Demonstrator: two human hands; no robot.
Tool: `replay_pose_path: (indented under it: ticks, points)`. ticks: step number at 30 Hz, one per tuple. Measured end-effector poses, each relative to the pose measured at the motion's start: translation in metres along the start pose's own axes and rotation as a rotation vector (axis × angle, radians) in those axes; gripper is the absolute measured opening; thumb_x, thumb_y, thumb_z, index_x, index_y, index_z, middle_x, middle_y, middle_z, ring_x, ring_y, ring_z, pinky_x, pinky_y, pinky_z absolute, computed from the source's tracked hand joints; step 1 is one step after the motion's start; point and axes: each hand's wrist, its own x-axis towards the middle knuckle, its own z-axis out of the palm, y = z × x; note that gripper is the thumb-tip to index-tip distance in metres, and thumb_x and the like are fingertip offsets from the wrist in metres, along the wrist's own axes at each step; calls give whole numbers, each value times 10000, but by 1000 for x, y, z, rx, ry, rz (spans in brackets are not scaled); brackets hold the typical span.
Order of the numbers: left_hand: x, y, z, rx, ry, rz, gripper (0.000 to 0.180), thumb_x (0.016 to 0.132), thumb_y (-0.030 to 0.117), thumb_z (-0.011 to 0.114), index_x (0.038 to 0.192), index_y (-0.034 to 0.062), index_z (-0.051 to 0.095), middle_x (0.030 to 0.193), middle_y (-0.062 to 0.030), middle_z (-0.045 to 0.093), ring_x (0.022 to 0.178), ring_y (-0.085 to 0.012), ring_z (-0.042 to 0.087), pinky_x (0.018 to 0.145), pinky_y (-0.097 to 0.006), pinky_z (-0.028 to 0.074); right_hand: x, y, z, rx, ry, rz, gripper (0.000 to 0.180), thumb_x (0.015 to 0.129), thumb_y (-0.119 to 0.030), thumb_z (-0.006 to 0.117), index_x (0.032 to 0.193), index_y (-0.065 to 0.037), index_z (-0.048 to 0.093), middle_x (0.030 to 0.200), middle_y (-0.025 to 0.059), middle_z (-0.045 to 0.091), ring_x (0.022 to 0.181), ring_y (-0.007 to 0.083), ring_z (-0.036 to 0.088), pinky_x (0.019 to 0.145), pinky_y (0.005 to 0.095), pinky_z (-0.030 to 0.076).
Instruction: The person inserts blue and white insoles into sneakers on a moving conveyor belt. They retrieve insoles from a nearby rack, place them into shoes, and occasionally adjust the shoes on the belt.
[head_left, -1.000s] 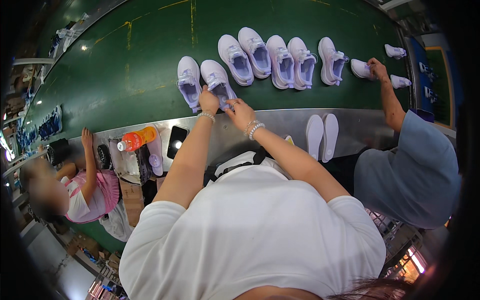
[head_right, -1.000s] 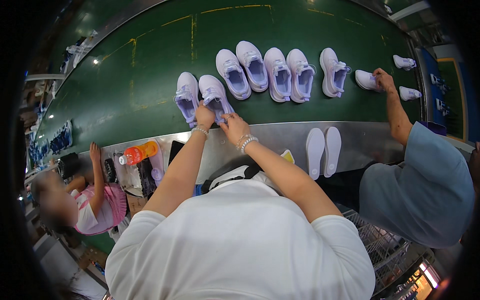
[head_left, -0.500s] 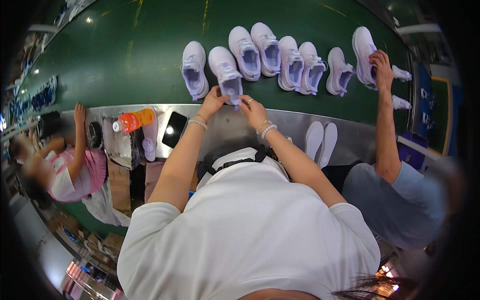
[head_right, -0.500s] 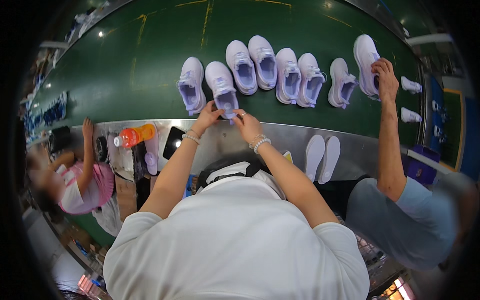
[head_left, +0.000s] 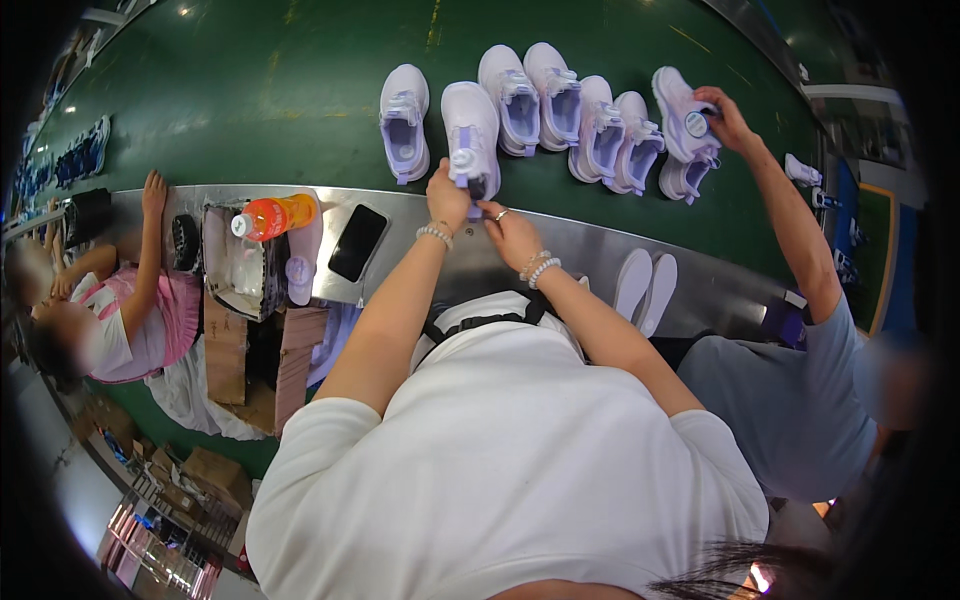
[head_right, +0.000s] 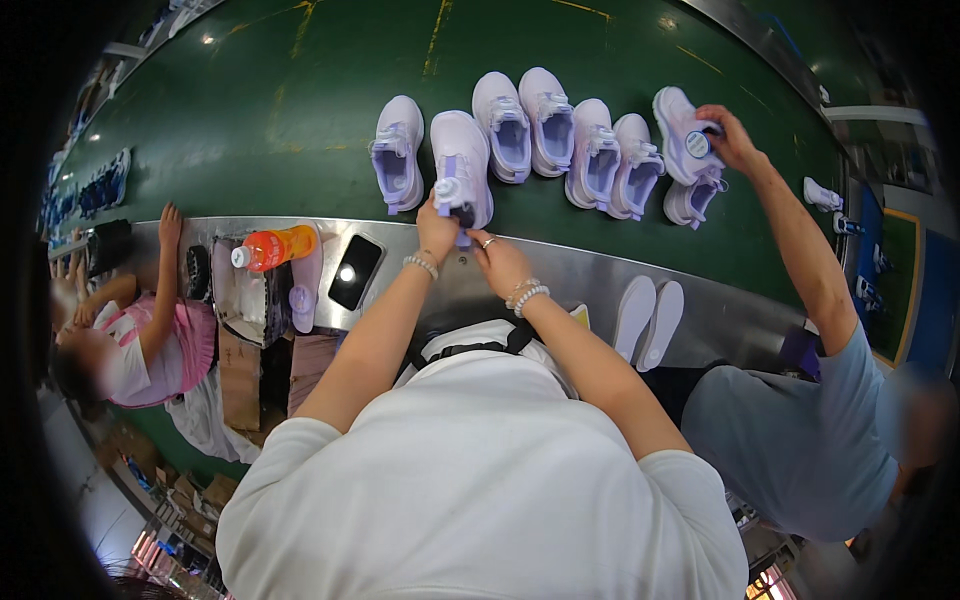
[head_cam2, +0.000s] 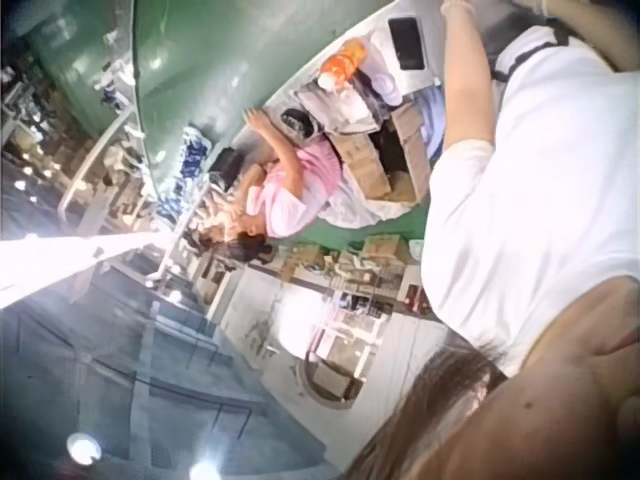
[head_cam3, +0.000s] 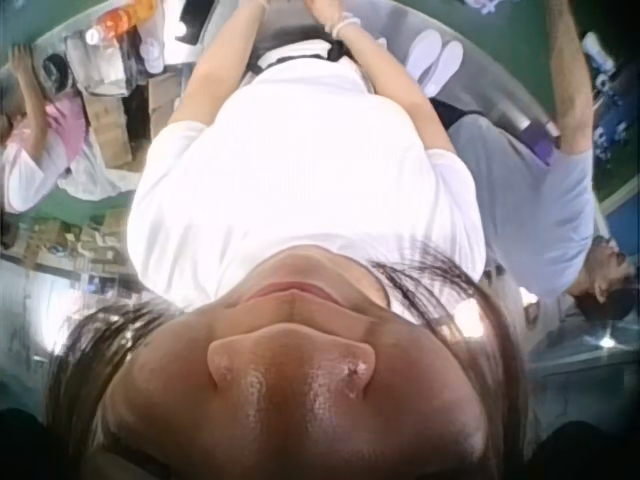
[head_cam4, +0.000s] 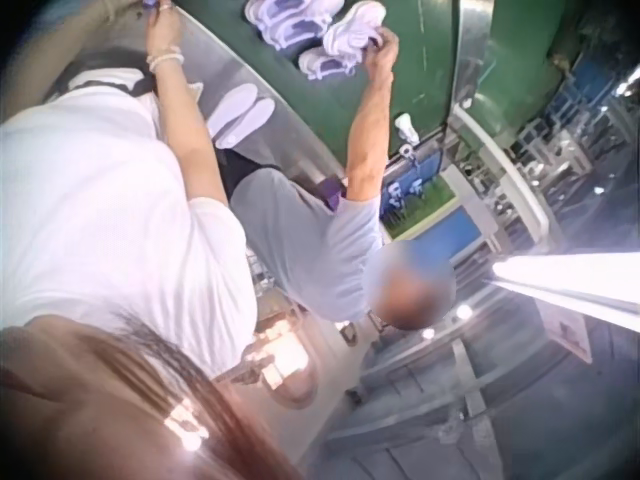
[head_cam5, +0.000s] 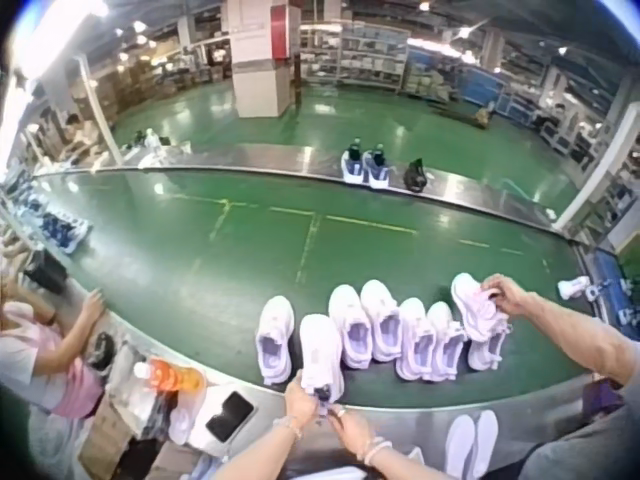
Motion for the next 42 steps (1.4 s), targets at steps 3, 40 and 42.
replay_pose_path:
  ticks: [3,40,42]
  points:
    - [9,3,-2,66,-31,-105,277,679,28,522,946,67,586,852,-228,601,856,-413,558,741,-441,454,4,-8,1,-19,13,-17,327,836,-158,482,1162,-147,486,972,134,601,876,312,571,737,392,460]
    - [50,46,31,934,-657,-75,478,773,346,512,1085,-10,577,1186,-189,520,1067,-296,536,861,-356,442,-38,39,-58,680,52,232,207,892,-112,405,1040,-41,532,791,65,624,703,118,587,642,236,468]
    - [42,65,30,852,-596,-144,408,695,180,551,1069,24,597,1154,-152,555,1070,-275,538,866,-361,435,-60,52,-75,778,132,258,207,899,-127,408,1043,-43,531,798,66,622,706,121,589,641,239,470]
